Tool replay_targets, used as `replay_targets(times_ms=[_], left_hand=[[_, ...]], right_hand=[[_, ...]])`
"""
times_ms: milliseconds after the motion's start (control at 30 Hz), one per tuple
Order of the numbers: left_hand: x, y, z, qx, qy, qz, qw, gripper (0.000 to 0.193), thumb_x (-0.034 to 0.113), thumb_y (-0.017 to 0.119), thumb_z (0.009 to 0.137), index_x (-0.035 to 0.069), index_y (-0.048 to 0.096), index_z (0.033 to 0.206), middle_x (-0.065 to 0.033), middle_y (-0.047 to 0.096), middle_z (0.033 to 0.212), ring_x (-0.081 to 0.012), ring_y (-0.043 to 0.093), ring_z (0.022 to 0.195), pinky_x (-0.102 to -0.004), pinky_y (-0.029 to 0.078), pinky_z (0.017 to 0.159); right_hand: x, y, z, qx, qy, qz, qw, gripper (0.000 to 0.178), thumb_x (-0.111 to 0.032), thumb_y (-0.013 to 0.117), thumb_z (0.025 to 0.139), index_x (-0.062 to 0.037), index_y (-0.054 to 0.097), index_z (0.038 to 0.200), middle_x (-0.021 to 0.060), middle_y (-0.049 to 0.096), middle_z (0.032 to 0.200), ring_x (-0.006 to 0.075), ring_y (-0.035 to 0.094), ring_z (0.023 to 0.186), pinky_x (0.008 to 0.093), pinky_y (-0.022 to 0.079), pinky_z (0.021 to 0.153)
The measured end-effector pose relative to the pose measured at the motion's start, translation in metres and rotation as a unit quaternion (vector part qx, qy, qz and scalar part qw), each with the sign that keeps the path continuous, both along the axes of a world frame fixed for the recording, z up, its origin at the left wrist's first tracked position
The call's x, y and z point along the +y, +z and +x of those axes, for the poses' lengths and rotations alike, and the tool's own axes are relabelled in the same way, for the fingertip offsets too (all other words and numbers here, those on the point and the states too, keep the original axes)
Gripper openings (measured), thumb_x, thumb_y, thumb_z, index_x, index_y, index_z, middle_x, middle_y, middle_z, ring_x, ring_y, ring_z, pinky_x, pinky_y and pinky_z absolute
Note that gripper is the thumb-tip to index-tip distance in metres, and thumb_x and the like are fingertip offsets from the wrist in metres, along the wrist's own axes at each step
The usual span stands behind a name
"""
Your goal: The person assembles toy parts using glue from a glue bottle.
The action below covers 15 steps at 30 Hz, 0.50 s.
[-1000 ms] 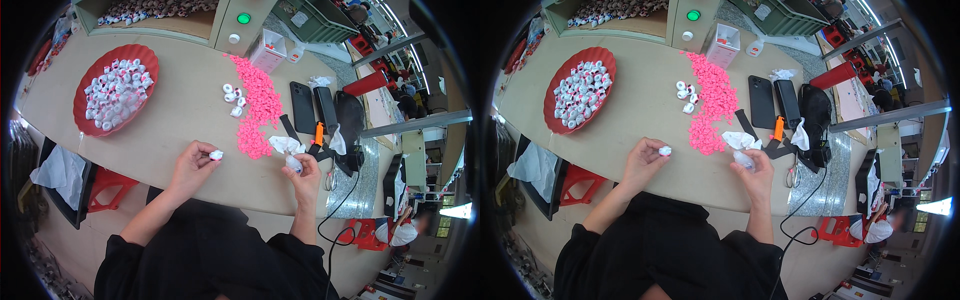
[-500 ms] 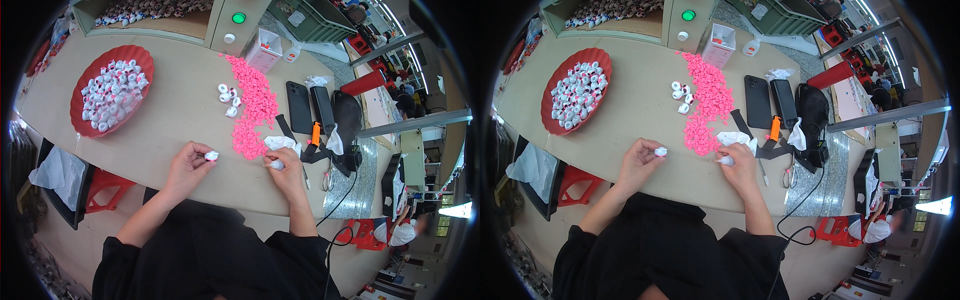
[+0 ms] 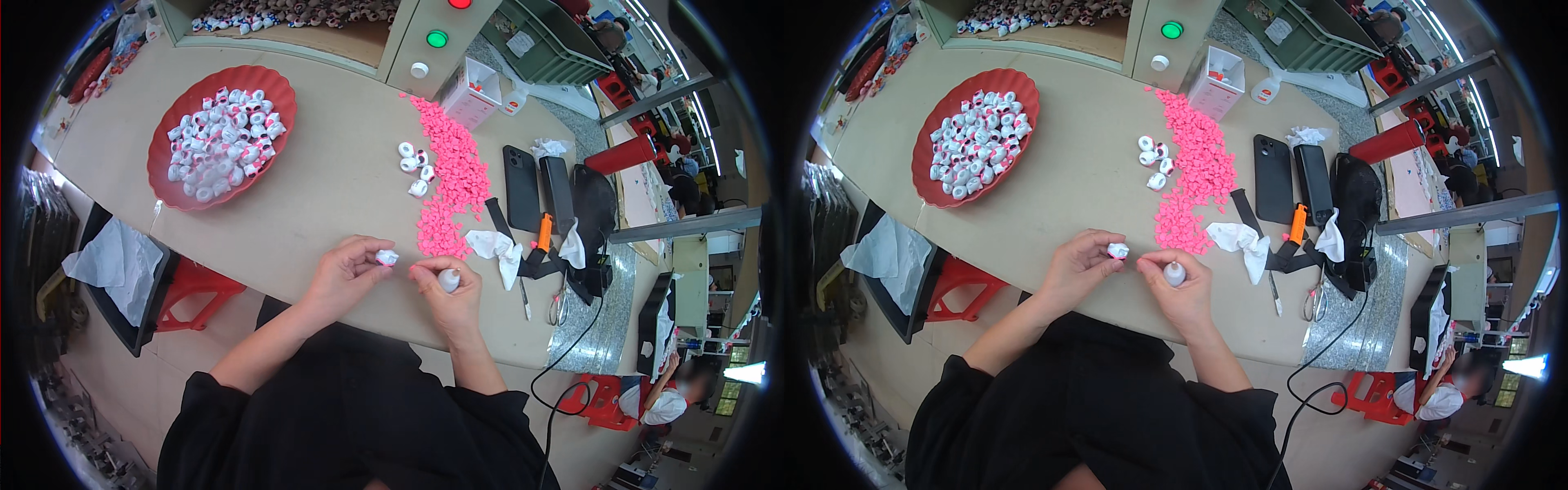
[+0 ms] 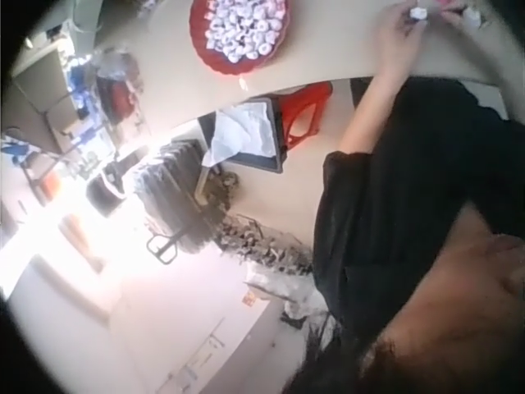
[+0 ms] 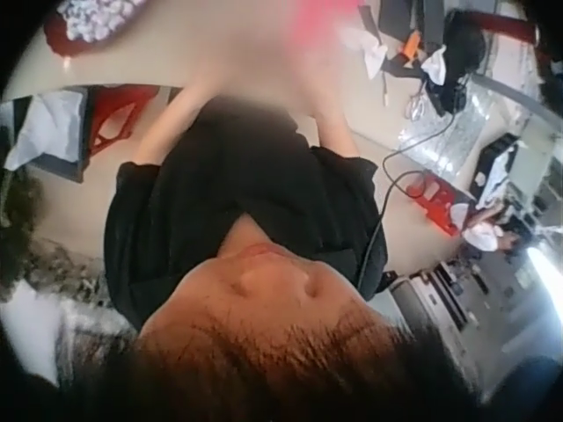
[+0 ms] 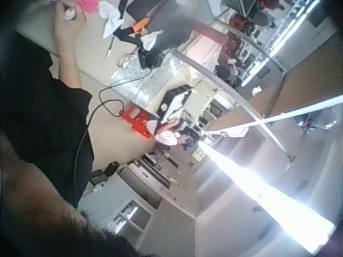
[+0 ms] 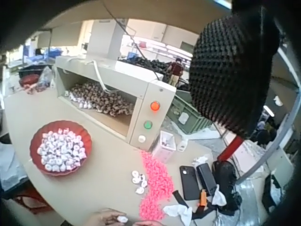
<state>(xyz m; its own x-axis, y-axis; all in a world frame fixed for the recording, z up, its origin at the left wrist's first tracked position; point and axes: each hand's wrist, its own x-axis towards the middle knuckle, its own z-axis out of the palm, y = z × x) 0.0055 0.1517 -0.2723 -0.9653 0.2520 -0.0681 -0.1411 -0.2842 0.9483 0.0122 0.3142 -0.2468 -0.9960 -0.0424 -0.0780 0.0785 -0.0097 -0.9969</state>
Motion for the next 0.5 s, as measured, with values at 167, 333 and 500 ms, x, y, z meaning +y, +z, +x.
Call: replay_targets(times_ms=[167, 333, 500], left_hand=[[-0.004, 0.004, 0.001, 0.042, -0.007, -0.006, 0.999, 0.026, -0.004, 0.049, 0.081, -0.003, 0.049, 0.107, -0.0064, 0.049, 0.096, -0.0139, 0.052, 0.091, -0.0251, 0.045, 0.081], [-0.007, 0.004, 0.002, 0.022, -0.042, -0.029, 0.998, 0.025, -0.003, 0.047, 0.082, -0.004, 0.048, 0.107, -0.0082, 0.05, 0.101, -0.0144, 0.052, 0.096, -0.026, 0.044, 0.083], [-0.005, -0.003, 0.002, 0.019, -0.019, -0.027, 0.999, 0.021, 0.001, 0.05, 0.082, -0.003, 0.053, 0.102, -0.0092, 0.053, 0.095, -0.0147, 0.056, 0.087, -0.0244, 0.047, 0.076]], right_hand=[[-0.012, -0.006, -0.003, -0.035, 0.046, -0.05, 0.997, 0.007, 0.001, 0.06, 0.075, 0.0016, 0.058, 0.082, 0.0044, 0.059, 0.076, 0.0079, 0.055, 0.07, 0.0189, 0.044, 0.062], [-0.013, -0.008, -0.004, -0.056, 0.054, -0.039, 0.996, 0.008, 0.002, 0.059, 0.075, 0.001, 0.056, 0.082, 0.0051, 0.059, 0.074, 0.0094, 0.057, 0.07, 0.0203, 0.045, 0.064], [-0.018, -0.004, -0.004, -0.062, 0.04, -0.023, 0.997, 0.008, 0.002, 0.06, 0.075, 0.0008, 0.054, 0.08, 0.0056, 0.059, 0.073, 0.0098, 0.057, 0.07, 0.0209, 0.047, 0.063]])
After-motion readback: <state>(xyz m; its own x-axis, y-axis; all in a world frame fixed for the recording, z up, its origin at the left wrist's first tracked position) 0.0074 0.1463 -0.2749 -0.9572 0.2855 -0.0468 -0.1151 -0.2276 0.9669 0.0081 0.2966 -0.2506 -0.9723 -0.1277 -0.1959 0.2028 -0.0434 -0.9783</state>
